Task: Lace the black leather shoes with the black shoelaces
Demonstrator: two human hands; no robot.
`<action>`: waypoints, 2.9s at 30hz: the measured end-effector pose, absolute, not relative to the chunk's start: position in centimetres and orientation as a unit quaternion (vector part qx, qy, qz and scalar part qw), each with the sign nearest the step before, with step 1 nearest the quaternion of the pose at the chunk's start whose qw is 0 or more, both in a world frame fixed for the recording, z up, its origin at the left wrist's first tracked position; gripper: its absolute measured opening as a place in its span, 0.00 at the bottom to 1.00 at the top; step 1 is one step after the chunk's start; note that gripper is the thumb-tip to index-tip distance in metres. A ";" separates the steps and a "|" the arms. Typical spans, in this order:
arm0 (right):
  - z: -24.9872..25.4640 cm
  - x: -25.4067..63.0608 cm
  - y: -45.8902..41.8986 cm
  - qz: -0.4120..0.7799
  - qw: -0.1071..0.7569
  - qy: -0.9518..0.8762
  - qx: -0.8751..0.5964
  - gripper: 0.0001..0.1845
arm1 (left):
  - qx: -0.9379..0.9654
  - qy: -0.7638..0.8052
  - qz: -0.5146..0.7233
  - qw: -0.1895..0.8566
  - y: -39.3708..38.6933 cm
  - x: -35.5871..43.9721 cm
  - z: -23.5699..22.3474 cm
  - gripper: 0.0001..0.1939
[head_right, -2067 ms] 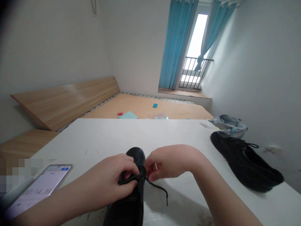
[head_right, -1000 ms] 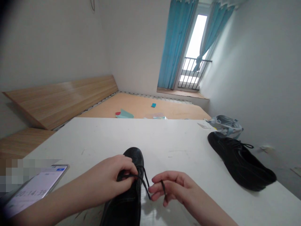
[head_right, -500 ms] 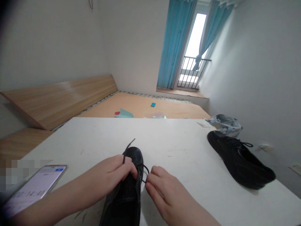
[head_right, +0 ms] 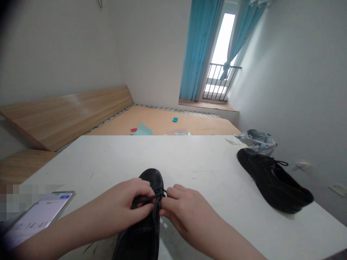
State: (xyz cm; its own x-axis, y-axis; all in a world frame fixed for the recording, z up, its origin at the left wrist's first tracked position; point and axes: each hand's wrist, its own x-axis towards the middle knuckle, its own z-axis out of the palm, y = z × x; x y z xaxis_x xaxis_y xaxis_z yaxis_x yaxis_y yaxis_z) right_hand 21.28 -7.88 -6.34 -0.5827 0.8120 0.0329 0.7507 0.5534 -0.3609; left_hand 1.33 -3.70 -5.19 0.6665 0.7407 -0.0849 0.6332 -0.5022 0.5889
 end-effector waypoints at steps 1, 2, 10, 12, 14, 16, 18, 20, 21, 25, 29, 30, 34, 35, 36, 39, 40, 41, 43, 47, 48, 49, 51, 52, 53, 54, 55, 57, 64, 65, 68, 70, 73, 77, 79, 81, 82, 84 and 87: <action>-6.6 21.4 -7.6 0.170 0.106 -0.875 -0.442 0.14 | 0.861 0.400 0.086 0.303 -3.7 1.4 -5.2 0.08; -6.8 21.4 -7.2 0.192 0.114 -0.872 -0.436 0.15 | 0.859 0.402 0.085 0.306 -3.7 1.4 -5.3 0.08; -5.6 22.1 -6.3 0.263 0.205 -0.808 -0.486 0.12 | 0.819 0.423 0.133 0.363 -3.7 1.3 -4.1 0.13; -4.9 21.6 -6.5 0.287 0.254 -0.800 -0.461 0.13 | 0.801 0.414 0.167 0.398 -3.7 1.1 -3.4 0.13; -4.2 20.8 -6.7 0.329 0.291 -0.795 -0.418 0.14 | 0.782 0.399 0.209 0.431 -3.8 0.9 -2.7 0.13; -3.5 19.8 -6.8 0.367 0.316 -0.785 -0.387 0.16 | 0.762 0.377 0.252 0.461 -4.1 0.6 -2.0 0.13; -2.5 18.8 -6.7 0.406 0.330 -0.763 -0.380 0.17 | 0.743 0.363 0.297 0.477 -4.2 0.2 -1.3 0.14; -1.3 18.1 -6.4 0.468 0.355 -0.720 -0.369 0.18 | 0.725 0.374 0.332 0.474 -4.2 -0.3 -0.6 0.16; -0.6 17.8 -6.2 0.507 0.372 -0.692 -0.354 0.18 | 0.717 0.389 0.345 0.465 -4.0 -0.7 -0.3 0.17; 1.8 17.1 -5.2 0.548 0.421 -0.644 -0.328 0.16 | 0.721 0.436 0.342 0.415 -3.3 -2.1 0.5 0.22; 2.6 16.4 -4.2 0.407 0.396 -0.736 -0.369 0.20 | 0.744 0.447 0.294 0.401 -3.1 -3.2 0.8 0.23; 2.4 16.2 -4.0 0.377 0.389 -0.753 -0.374 0.21 | 0.749 0.451 0.287 0.393 -3.1 -3.5 0.9 0.23; 1.7 16.2 -3.1 0.316 0.333 -0.784 -0.416 0.21 | 0.778 0.482 0.250 0.317 -2.7 -4.6 1.1 0.20; 1.6 16.3 -2.9 0.311 0.299 -0.794 -0.428 0.19 | 0.785 0.487 0.232 0.304 -2.5 -4.9 1.1 0.17; 1.5 16.5 -2.8 0.307 0.258 -0.806 -0.435 0.17 | 0.792 0.491 0.208 0.297 -2.4 -5.1 1.0 0.15; 1.7 17.3 -2.7 0.297 0.123 -0.847 -0.424 0.13 | 0.813 0.493 0.136 0.280 -2.4 -5.4 0.6 0.17; 1.8 17.5 -2.7 0.292 0.079 -0.859 -0.414 0.13 | 0.823 0.488 0.116 0.267 -2.5 -5.4 0.5 0.18; 1.8 17.6 -2.8 0.289 0.036 -0.868 -0.403 0.13 | 0.833 0.483 0.098 0.252 -2.6 -5.2 0.3 0.19; 1.8 17.6 -3.1 0.282 -0.032 -0.877 -0.387 0.12 | 0.847 0.475 0.055 0.232 -2.9 -4.9 0.1 0.20; 1.3 16.8 -3.6 0.249 -0.073 -0.885 -0.387 0.14 | 0.863 0.463 -0.037 0.198 -3.6 -4.5 -0.5 0.21; 1.1 16.6 -3.6 0.237 -0.073 -0.887 -0.389 0.14 | 0.871 0.453 -0.053 0.184 -3.8 -4.5 -0.7 0.20; 0.9 16.4 -3.6 0.228 -0.074 -0.890 -0.389 0.13 | 0.878 0.443 -0.063 0.172 -3.9 -4.4 -0.9 0.20; 0.6 16.2 -3.5 0.220 -0.078 -0.893 -0.385 0.12 | 0.888 0.426 -0.078 0.157 -4.2 -4.1 -1.2 0.18; 0.5 16.2 -3.4 0.222 -0.081 -0.893 -0.382 0.13 | 0.891 0.420 -0.086 0.152 -4.4 -3.9 -1.4 0.18; 0.4 16.2 -3.3 0.225 -0.083 -0.893 -0.380 0.14 | 0.891 0.417 -0.095 0.151 -4.5 -3.7 -1.5 0.18; 0.3 16.1 -3.2 0.228 -0.084 -0.893 -0.378 0.14 | 0.890 0.417 -0.104 0.151 -4.6 -3.4 -1.5 0.18; 0.2 16.1 -3.1 0.230 -0.083 -0.893 -0.379 0.14 | 0.889 0.418 -0.110 0.153 -4.6 -3.2 -1.5 0.18; 0.1 16.0 -2.9 0.229 -0.075 -0.891 -0.385 0.13 | 0.886 0.423 -0.111 0.155 -4.6 -2.9 -1.4 0.18; -0.5 15.8 -2.7 0.238 -0.067 -0.882 -0.401 0.12 | 0.898 0.408 -0.100 0.134 -4.4 -2.8 -1.5 0.17; -0.5 15.8 -2.7 0.242 -0.065 -0.882 -0.399 0.12 | 0.899 0.405 -0.100 0.134 -4.4 -2.7 -1.6 0.17; -0.8 15.5 -2.8 0.244 -0.050 -0.880 -0.404 0.11 | 0.899 0.401 -0.106 0.141 -4.5 -2.6 -1.7 0.17; -1.1 15.3 -2.7 0.248 -0.040 -0.873 -0.417 0.09 | 0.894 0.409 -0.107 0.149 -4.4 -2.5 -1.8 0.17; -1.5 15.1 -2.6 0.288 -0.028 -0.856 -0.430 0.06 | 0.884 0.429 -0.099 0.160 -4.1 -2.6 -2.1 0.17; -1.8 15.6 -2.5 0.352 -0.005 -0.829 -0.435 0.01 | 0.879 0.439 -0.078 0.168 -3.8 -3.0 -2.3 0.17; -1.7 16.0 -2.4 0.382 0.030 -0.812 -0.441 0.01 | 0.878 0.436 -0.053 0.191 -3.7 -3.3 -1.9 0.17; -1.4 16.4 -2.1 0.422 0.106 -0.787 -0.438 0.01 | 0.865 0.440 -0.011 0.241 -3.6 -3.4 -1.3 0.17; -1.3 16.6 -2.0 0.437 0.158 -0.774 -0.430 0.02 | 0.854 0.443 0.017 0.271 -3.7 -3.4 -0.9 0.16; -0.9 16.8 -1.7 0.455 0.264 -0.749 -0.404 0.03 | 0.831 0.450 0.089 0.316 -3.8 -3.1 -0.2 0.14; -0.5 16.7 -1.7 0.463 0.373 -0.719 -0.359 0.04 | 0.807 0.444 0.203 0.333 -3.9 -2.4 0.5 0.14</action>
State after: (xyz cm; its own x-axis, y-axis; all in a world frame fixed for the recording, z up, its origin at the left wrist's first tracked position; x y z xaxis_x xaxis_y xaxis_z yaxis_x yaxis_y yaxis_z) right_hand 16.72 -1.73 -0.53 -0.4634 0.8622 0.2046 0.1713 0.3137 -0.9339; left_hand -2.42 -3.92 0.47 0.5242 0.8510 0.0321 0.5810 -0.3849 0.7171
